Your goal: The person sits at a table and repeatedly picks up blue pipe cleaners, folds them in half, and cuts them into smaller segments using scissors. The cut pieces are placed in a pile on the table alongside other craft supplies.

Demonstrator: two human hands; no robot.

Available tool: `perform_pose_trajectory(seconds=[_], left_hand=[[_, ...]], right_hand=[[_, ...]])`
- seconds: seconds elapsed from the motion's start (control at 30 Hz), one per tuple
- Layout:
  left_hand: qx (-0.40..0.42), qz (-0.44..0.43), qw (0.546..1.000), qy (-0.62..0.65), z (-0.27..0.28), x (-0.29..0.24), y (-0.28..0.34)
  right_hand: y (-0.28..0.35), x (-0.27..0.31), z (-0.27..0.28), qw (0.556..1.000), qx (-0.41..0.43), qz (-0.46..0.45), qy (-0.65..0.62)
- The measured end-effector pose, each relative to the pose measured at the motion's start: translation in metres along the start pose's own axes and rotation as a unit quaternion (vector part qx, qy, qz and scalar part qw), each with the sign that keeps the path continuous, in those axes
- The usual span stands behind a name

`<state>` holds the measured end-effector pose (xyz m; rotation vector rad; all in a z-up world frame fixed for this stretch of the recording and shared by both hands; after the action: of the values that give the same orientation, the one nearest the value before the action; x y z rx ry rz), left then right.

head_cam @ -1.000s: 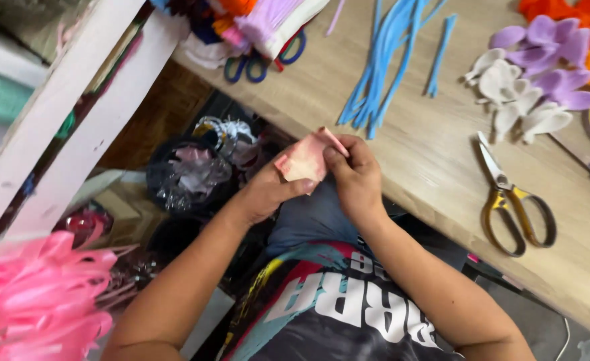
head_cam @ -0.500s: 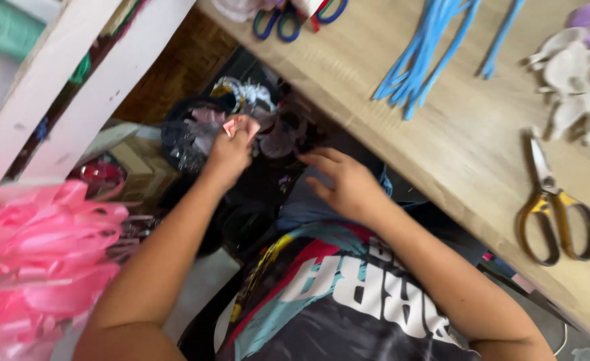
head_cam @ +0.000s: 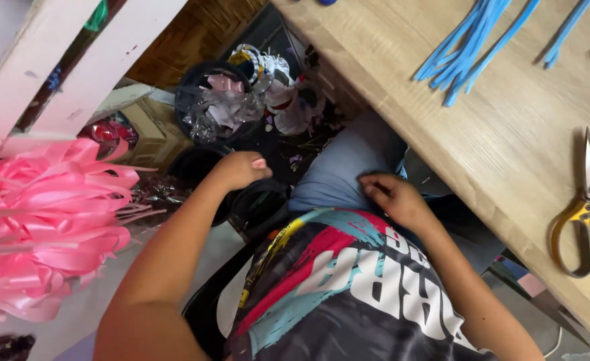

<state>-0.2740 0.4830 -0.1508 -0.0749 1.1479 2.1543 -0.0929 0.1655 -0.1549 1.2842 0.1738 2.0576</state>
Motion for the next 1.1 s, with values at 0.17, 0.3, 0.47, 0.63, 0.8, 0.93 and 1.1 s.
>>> perform_pose_trajectory(seconds=[0.17, 0.3, 0.47, 0.63, 0.8, 0.93, 1.1], left_hand=[[0.024, -0.007, 0.995, -0.094, 0.002, 0.019, -0.031], [0.157, 0.116, 0.979, 0.062, -0.017, 0.042, 0.003], [0.08, -0.044, 0.996, 0.002, -0.022, 0.035, 0.018], [0.115, 0.007, 0.989, 0.094, -0.061, 0.01, 0.012], [0.01, 0.241, 0.866, 0.438, -0.129, 0.136, -0.026], [0.036, 0.204, 0.906, 0.369, -0.156, 0.201, -0.011], [0.069, 0.167, 0.949, 0.26, -0.143, 0.201, -0.006]], right_hand=[[0.007, -0.067, -0.01, 0.998, -0.023, -0.065, -0.01], [0.024, -0.13, -0.024, 0.99, -0.039, -0.132, -0.026], [0.04, -0.136, -0.028, 0.983, -0.079, -0.155, -0.057], [0.034, -0.15, -0.029, 0.978, -0.12, -0.154, -0.07], [0.029, -0.16, -0.037, 0.966, -0.158, -0.114, -0.169], [0.029, -0.157, -0.033, 0.965, -0.18, -0.117, -0.154], [0.03, -0.155, -0.035, 0.968, -0.166, -0.148, -0.117]])
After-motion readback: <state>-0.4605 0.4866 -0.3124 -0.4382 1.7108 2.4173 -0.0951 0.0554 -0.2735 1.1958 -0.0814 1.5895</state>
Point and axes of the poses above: each hand's wrist, its own y-axis away from the middle knuckle, its own z-axis out of the back of the hand, x = y × z, the point moved 6 cm from there along -y, towards the middle knuckle, and after that the axes turned 10 degrees about y, right-handed, at the moved point
